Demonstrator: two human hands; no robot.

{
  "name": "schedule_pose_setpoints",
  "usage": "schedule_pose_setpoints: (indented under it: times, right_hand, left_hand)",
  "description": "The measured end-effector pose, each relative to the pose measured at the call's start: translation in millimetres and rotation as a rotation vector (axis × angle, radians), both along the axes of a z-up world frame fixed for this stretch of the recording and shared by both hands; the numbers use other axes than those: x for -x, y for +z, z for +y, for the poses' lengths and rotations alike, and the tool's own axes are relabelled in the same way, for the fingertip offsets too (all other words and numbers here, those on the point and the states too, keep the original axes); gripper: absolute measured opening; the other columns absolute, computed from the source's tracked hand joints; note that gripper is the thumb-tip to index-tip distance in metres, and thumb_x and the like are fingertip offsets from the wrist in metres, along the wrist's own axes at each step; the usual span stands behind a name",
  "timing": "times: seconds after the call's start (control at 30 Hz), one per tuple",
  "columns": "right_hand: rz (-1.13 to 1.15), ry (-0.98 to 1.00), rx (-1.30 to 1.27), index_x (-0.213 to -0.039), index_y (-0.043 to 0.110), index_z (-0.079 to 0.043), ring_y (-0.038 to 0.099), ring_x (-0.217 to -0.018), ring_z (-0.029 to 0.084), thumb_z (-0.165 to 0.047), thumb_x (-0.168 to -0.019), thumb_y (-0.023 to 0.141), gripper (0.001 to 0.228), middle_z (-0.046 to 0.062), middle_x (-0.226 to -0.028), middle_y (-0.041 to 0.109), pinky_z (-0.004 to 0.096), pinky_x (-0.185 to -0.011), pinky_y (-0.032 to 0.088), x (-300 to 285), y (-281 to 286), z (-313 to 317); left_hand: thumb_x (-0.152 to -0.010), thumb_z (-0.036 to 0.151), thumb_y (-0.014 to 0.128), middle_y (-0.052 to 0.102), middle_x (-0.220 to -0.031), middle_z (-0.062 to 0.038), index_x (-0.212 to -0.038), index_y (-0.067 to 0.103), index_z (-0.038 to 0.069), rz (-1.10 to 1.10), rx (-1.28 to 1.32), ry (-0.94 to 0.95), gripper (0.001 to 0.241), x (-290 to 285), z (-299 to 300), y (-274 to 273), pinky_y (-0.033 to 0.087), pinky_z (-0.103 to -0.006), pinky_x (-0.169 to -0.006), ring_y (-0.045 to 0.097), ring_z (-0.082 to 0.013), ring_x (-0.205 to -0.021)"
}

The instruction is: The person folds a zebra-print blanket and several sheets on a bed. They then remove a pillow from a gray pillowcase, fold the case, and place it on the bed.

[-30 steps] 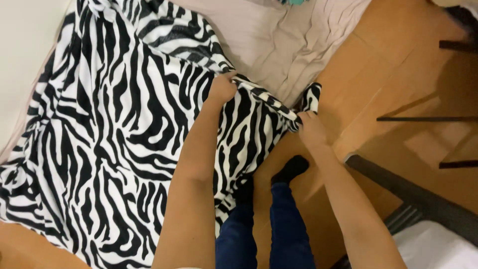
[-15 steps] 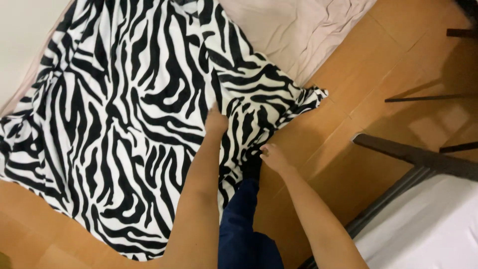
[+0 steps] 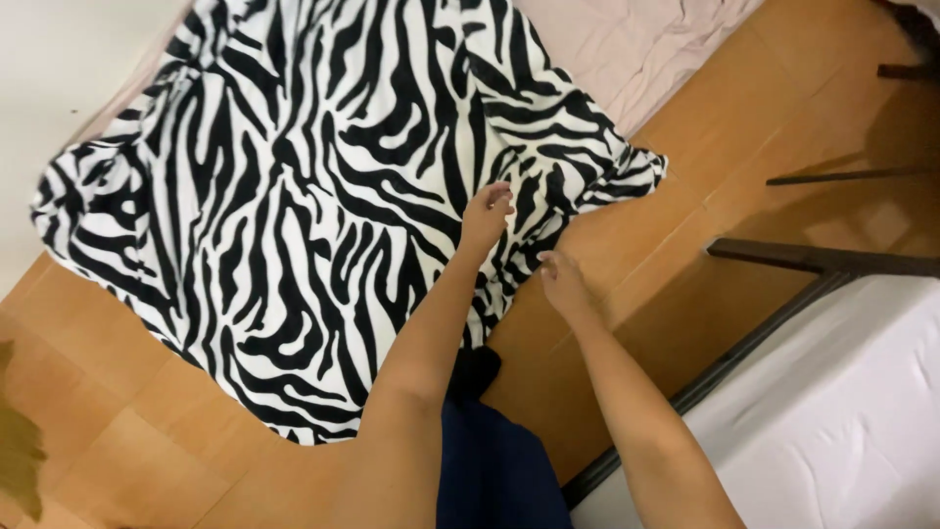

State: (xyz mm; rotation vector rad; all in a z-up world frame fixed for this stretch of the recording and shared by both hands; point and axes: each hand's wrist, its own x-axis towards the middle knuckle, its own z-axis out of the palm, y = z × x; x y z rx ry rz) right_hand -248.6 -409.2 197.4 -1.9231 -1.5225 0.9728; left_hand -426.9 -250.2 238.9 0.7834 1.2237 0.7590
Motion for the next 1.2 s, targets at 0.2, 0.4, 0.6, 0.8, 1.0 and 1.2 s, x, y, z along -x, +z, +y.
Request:
schedule_pose_setpoints:
  times: [0.2, 0.4, 0.6, 0.8, 1.0, 1.2]
  right_hand:
    - [0.017, -0.114, 0.159, -0.135, 0.060, -0.014, 0.067, -0.099, 0.030, -0.008, -0.095, 0.065, 0.040, 0.019, -0.119, 0.064, 0.040, -0.085, 0.055, 50.1, 34.1, 41.2]
    - [0.175, -0.151, 0.357, -0.146, 0.046, -0.019, 0.067, -0.091, 0.026, -0.013, -0.096, 0.062, 0.053, 0.011, -0.120, 0.062, 0.041, -0.075, 0.056, 99.1, 57.3, 99.4]
    - [0.229, -0.124, 0.297, -0.147, 0.048, -0.020, 0.068, -0.076, 0.017, -0.014, -0.093, 0.061, 0.056, 0.007, -0.110, 0.067, 0.033, -0.064, 0.054, 114.4, 90.2, 155.0]
    - [0.284, -0.022, 0.413, -0.141, 0.058, -0.016, 0.067, -0.076, 0.012, -0.014, -0.093, 0.060, 0.048, 0.003, -0.098, 0.066, 0.029, -0.063, 0.055, 72.5, 97.6, 214.0]
    - [0.245, 0.103, 0.446, -0.142, 0.055, -0.011, 0.065, -0.071, 0.015, -0.012, -0.091, 0.062, 0.052, 0.003, -0.089, 0.065, 0.031, -0.060, 0.053, -23.8, 51.4, 255.7]
    - [0.191, 0.145, 0.675, -0.144, 0.052, -0.017, 0.061, -0.074, 0.013, -0.014, -0.091, 0.066, 0.055, 0.002, -0.089, 0.066, 0.031, -0.062, 0.054, -99.1, 102.7, 303.1]
  left_hand:
    - [-0.099, 0.017, 0.058, 0.072, -0.110, -0.005, -0.133, 0.063, 0.005, -0.110, 0.112, 0.124, 0.036, 50.8, 7.6, 28.3, 0.054, -0.0284, -0.074, 0.067, -0.0129, -0.090]
    - [-0.098, 0.016, 0.054, 0.072, -0.112, -0.006, -0.132, 0.062, 0.005, -0.130, 0.085, 0.209, 0.037, 103.8, 31.8, 40.0, 0.054, -0.0290, -0.073, 0.069, -0.0138, -0.091]
    - [-0.096, 0.019, 0.058, 0.071, -0.112, -0.005, -0.132, 0.063, 0.007, -0.180, 0.099, 0.251, 0.038, 127.5, 60.1, 81.0, 0.052, -0.0289, -0.075, 0.067, -0.0130, -0.092]
    - [-0.098, 0.019, 0.062, 0.071, -0.110, -0.005, -0.131, 0.063, 0.006, -0.377, 0.137, 0.333, 0.036, 81.8, 78.8, 61.5, 0.050, -0.0286, -0.075, 0.065, -0.0137, -0.090]
    - [-0.099, 0.021, 0.059, 0.071, -0.111, -0.003, -0.133, 0.061, 0.007, -0.439, 0.166, 0.423, 0.037, 5.9, 96.3, 78.2, 0.052, -0.0279, -0.075, 0.067, -0.0118, -0.091]
    - [-0.097, 0.017, 0.059, 0.073, -0.109, -0.005, -0.131, 0.062, 0.006, -0.396, 0.119, 0.604, 0.035, -41.0, 117.4, 102.4, 0.051, -0.0274, -0.071, 0.068, -0.0131, -0.089]
